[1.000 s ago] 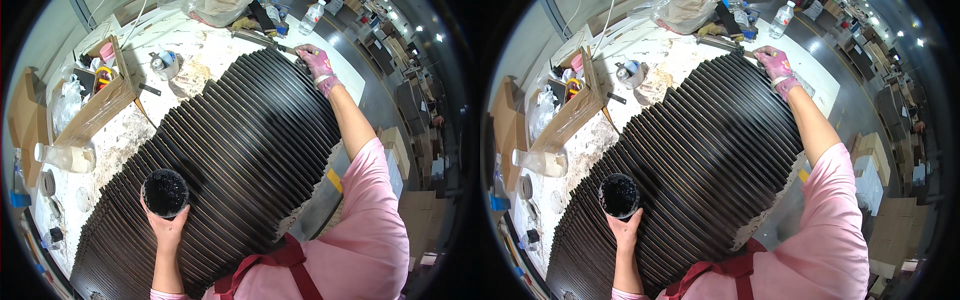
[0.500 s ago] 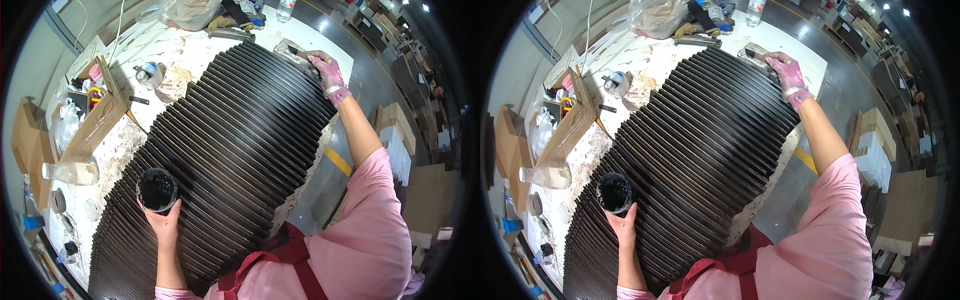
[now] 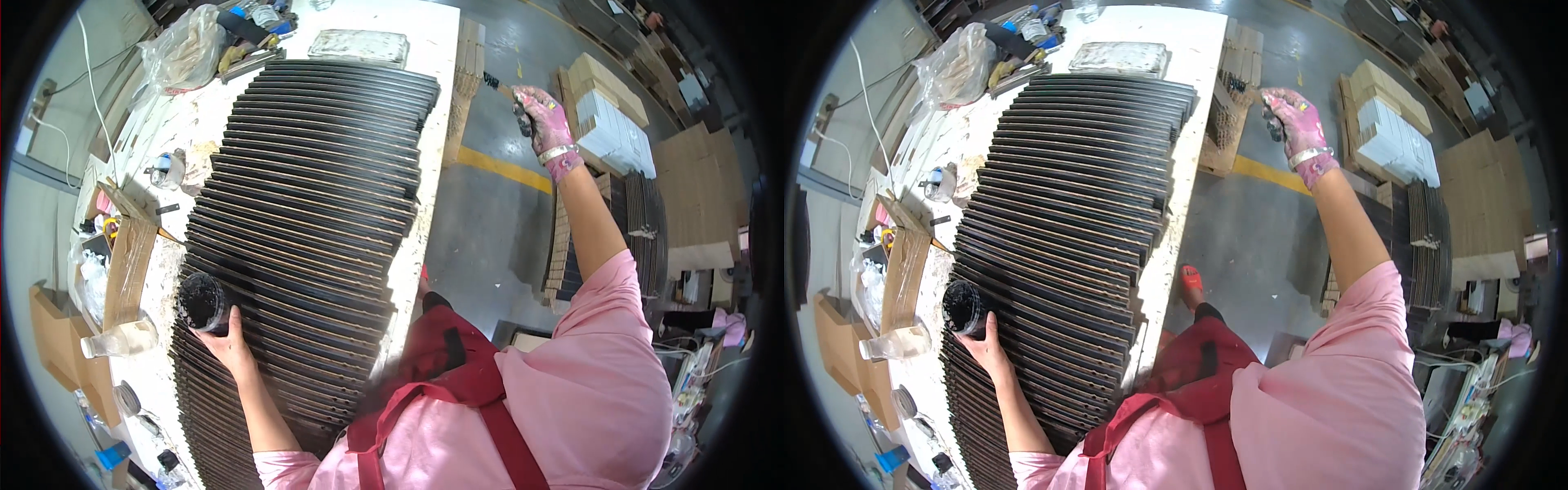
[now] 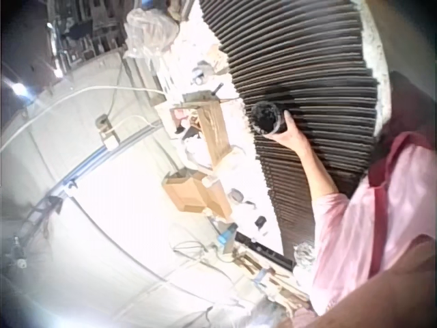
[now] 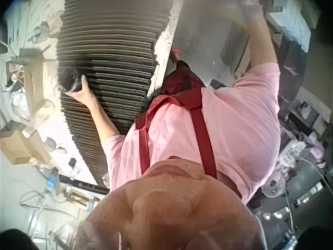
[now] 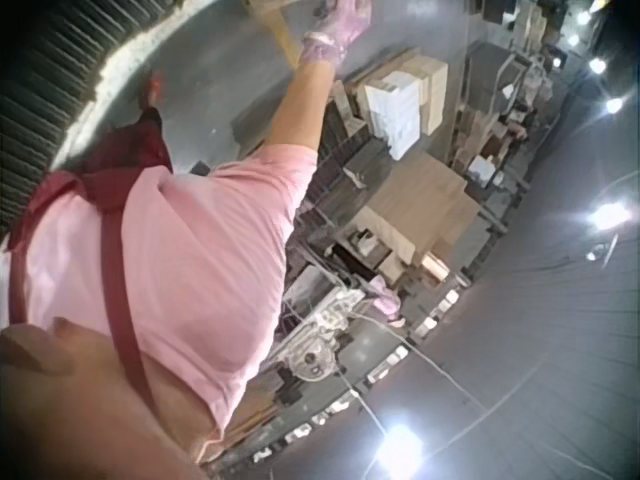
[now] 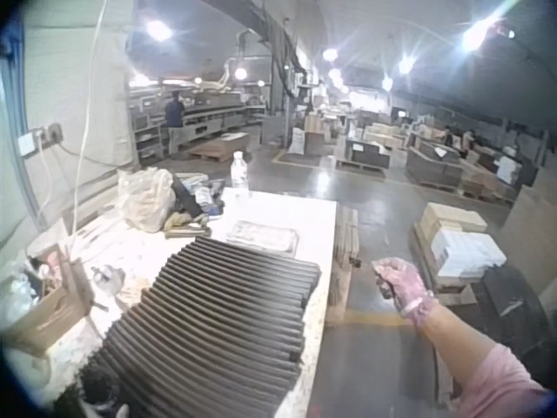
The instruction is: The person applies a dark coating to a large set of arranged bamboo strips using a small brush and a cloth, after first organizing and cleaning the strips.
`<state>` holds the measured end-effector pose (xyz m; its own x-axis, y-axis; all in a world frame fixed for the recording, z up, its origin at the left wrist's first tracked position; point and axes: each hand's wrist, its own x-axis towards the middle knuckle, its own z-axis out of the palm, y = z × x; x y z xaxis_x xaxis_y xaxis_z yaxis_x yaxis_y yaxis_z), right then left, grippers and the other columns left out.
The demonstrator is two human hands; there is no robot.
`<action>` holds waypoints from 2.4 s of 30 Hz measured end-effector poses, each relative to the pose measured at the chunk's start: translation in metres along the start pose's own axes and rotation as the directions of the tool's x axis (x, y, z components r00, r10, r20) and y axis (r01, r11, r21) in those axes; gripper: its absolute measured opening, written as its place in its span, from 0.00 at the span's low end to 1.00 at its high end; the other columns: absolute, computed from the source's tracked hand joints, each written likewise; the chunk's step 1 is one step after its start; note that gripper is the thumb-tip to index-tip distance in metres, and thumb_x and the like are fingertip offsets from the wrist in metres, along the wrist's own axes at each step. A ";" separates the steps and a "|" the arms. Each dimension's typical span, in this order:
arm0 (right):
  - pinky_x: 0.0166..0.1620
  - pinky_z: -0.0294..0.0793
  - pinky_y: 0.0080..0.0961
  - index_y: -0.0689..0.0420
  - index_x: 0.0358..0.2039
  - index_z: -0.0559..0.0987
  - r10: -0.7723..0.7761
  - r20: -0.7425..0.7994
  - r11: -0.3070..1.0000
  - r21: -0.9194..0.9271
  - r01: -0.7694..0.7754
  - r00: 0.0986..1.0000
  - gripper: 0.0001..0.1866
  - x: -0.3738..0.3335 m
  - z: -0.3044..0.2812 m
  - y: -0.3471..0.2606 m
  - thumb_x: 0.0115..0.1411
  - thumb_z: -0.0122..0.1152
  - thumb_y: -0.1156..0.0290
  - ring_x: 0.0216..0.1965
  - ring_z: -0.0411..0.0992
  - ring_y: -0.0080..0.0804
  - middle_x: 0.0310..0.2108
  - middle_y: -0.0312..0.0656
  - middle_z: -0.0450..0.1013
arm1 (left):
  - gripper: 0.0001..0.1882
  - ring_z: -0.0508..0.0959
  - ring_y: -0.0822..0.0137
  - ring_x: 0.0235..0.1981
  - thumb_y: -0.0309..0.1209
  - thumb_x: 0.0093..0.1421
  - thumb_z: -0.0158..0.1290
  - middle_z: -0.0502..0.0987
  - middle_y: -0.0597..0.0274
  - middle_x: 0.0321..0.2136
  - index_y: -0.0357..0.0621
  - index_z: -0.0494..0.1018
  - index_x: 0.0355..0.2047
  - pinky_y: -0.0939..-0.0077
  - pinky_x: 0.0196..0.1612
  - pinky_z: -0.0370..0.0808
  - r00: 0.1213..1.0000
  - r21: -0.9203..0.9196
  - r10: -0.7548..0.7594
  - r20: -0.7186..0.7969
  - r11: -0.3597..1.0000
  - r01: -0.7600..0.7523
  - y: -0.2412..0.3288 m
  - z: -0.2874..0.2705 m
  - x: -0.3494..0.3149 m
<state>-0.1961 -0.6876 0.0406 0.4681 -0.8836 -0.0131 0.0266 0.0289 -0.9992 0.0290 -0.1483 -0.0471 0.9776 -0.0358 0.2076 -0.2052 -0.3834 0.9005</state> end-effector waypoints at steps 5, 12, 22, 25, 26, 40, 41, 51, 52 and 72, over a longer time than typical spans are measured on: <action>0.19 0.57 0.15 0.57 0.37 0.77 0.149 0.013 0.988 0.050 -0.149 0.989 0.08 -0.054 -0.023 0.024 0.58 0.57 0.70 0.17 0.61 0.16 0.22 0.31 0.70 | 0.44 0.64 0.63 0.55 0.34 0.52 0.64 0.62 0.53 0.56 0.36 0.51 0.63 0.71 0.60 0.56 1.000 0.014 0.015 0.017 1.000 -0.016 0.006 0.002 0.001; 0.21 0.61 0.14 0.57 0.38 0.78 0.043 0.045 0.990 -0.136 -0.036 0.998 0.08 -0.045 -0.031 0.020 0.58 0.58 0.71 0.19 0.64 0.14 0.23 0.30 0.71 | 0.44 0.64 0.63 0.55 0.34 0.52 0.64 0.62 0.52 0.55 0.35 0.51 0.62 0.71 0.61 0.56 1.000 -0.092 0.021 0.003 0.996 -0.020 0.017 0.001 0.003; 0.26 0.65 0.17 0.59 0.33 0.79 0.012 0.089 0.961 -0.276 0.013 0.996 0.05 0.055 -0.015 0.056 0.56 0.60 0.73 0.22 0.65 0.17 0.23 0.32 0.71 | 0.32 0.70 0.63 0.51 0.34 0.57 0.57 0.69 0.54 0.51 0.37 0.58 0.58 0.69 0.59 0.61 0.993 -0.127 0.025 -0.113 0.991 -0.040 0.048 -0.053 -0.058; 0.27 0.66 0.19 0.59 0.33 0.79 0.017 0.161 0.957 -0.290 0.030 0.987 0.05 0.079 -0.005 0.067 0.57 0.58 0.72 0.23 0.65 0.18 0.23 0.32 0.71 | 0.34 0.69 0.63 0.52 0.36 0.57 0.57 0.68 0.55 0.53 0.37 0.57 0.60 0.68 0.60 0.60 0.981 0.012 -0.066 -0.182 0.997 0.070 0.028 -0.054 -0.092; 0.27 0.66 0.19 0.59 0.33 0.79 0.025 0.171 0.957 -0.289 0.026 0.985 0.05 0.087 -0.005 0.070 0.57 0.58 0.72 0.23 0.65 0.18 0.23 0.32 0.71 | 0.33 0.69 0.63 0.51 0.37 0.58 0.56 0.68 0.55 0.52 0.37 0.57 0.59 0.68 0.59 0.60 0.978 0.011 -0.063 -0.198 0.998 0.066 0.030 -0.044 -0.101; 0.36 0.67 0.18 0.61 0.35 0.77 -0.094 0.506 0.847 -0.413 0.336 0.858 0.08 0.130 -0.003 0.074 0.58 0.56 0.70 0.30 0.65 0.18 0.27 0.32 0.71 | 0.32 0.72 0.65 0.42 0.46 0.60 0.52 0.71 0.55 0.44 0.35 0.59 0.55 0.71 0.50 0.69 0.899 0.096 -0.172 -0.402 0.969 0.228 0.029 -0.008 -0.125; 0.38 0.68 0.19 0.62 0.35 0.76 -0.120 0.517 0.845 -0.395 0.361 0.848 0.08 0.132 -0.002 0.074 0.58 0.56 0.71 0.31 0.66 0.18 0.27 0.33 0.72 | 0.32 0.72 0.65 0.43 0.46 0.60 0.53 0.71 0.55 0.44 0.36 0.59 0.55 0.71 0.50 0.69 0.899 0.128 -0.160 -0.407 0.965 0.229 0.033 -0.005 -0.123; 0.37 0.70 0.25 0.61 0.36 0.77 -0.121 0.542 0.684 -0.561 0.466 0.831 0.10 0.140 0.017 0.066 0.58 0.54 0.68 0.30 0.72 0.32 0.28 0.44 0.74 | 0.35 0.71 0.64 0.47 0.48 0.59 0.53 0.70 0.54 0.47 0.37 0.58 0.57 0.69 0.54 0.67 0.899 0.174 -0.126 -0.420 0.961 0.215 0.028 -0.004 -0.123; 0.37 0.70 0.25 0.61 0.36 0.77 -0.119 0.545 0.685 -0.560 0.466 0.830 0.10 0.141 0.013 0.067 0.58 0.54 0.68 0.30 0.72 0.32 0.28 0.44 0.74 | 0.35 0.71 0.64 0.47 0.48 0.59 0.53 0.70 0.54 0.47 0.37 0.58 0.57 0.69 0.54 0.67 0.898 0.177 -0.125 -0.422 0.960 0.217 0.027 -0.006 -0.123; 0.35 0.71 0.32 0.56 0.34 0.77 -0.213 0.543 0.523 -0.639 0.565 0.812 0.07 0.123 0.027 0.042 0.58 0.54 0.69 0.32 0.74 0.47 0.29 0.46 0.75 | 0.35 0.71 0.64 0.46 0.47 0.58 0.55 0.70 0.54 0.48 0.38 0.57 0.58 0.69 0.53 0.67 0.913 0.158 -0.129 -0.387 0.966 0.203 0.026 -0.006 -0.123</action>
<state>-0.1137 -0.7826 -0.0022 0.8544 -0.4695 0.2225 -0.2859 -0.7824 -0.5532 -0.0970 -0.1483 -0.0465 0.9007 0.3740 0.2212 0.0080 -0.5233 0.8521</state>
